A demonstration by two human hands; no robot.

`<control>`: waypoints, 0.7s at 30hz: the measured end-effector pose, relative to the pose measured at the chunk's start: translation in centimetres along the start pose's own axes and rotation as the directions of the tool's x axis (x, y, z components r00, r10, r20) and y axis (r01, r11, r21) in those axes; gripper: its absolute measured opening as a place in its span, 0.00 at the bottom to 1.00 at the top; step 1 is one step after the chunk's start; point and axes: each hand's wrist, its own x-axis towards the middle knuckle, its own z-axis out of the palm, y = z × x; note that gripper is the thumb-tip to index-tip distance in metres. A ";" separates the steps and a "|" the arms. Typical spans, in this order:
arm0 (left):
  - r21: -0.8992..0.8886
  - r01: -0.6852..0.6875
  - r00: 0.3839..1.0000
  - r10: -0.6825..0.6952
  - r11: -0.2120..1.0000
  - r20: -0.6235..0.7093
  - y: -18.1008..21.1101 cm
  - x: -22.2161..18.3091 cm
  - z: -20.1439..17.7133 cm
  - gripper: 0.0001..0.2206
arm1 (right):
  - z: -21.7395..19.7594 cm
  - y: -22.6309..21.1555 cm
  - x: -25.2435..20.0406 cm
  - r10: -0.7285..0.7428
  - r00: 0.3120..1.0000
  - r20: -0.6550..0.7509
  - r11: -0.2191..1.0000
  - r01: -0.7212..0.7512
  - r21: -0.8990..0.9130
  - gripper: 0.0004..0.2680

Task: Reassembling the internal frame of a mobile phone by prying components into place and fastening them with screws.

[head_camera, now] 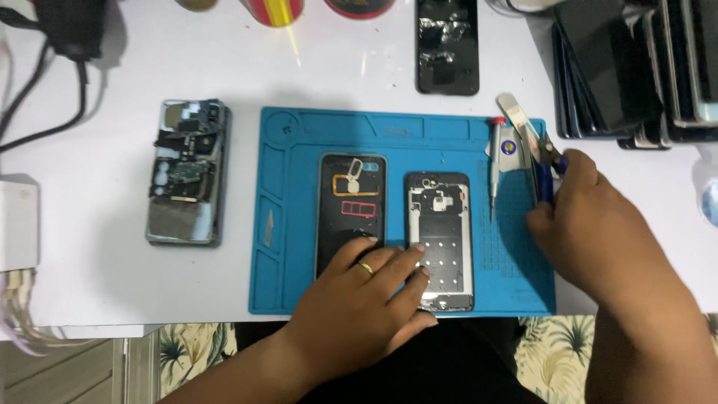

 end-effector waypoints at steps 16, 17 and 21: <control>-0.033 -0.006 1.000 0.006 0.999 0.002 -0.1 -0.2 0.0 0.20 | -0.8 3.5 6.3 -0.400 0.761 -0.510 0.409 0.646 0.644 0.06; -0.032 -0.005 1.000 0.005 0.999 0.001 0.0 -0.2 0.0 0.20 | -2.3 0.1 5.7 -0.401 0.761 -0.510 0.409 0.647 0.644 0.06; 0.003 -0.008 1.000 0.008 1.000 0.010 0.0 -0.2 0.0 0.21 | -5.7 -10.6 6.1 -0.396 0.821 -0.410 0.663 0.565 0.491 0.07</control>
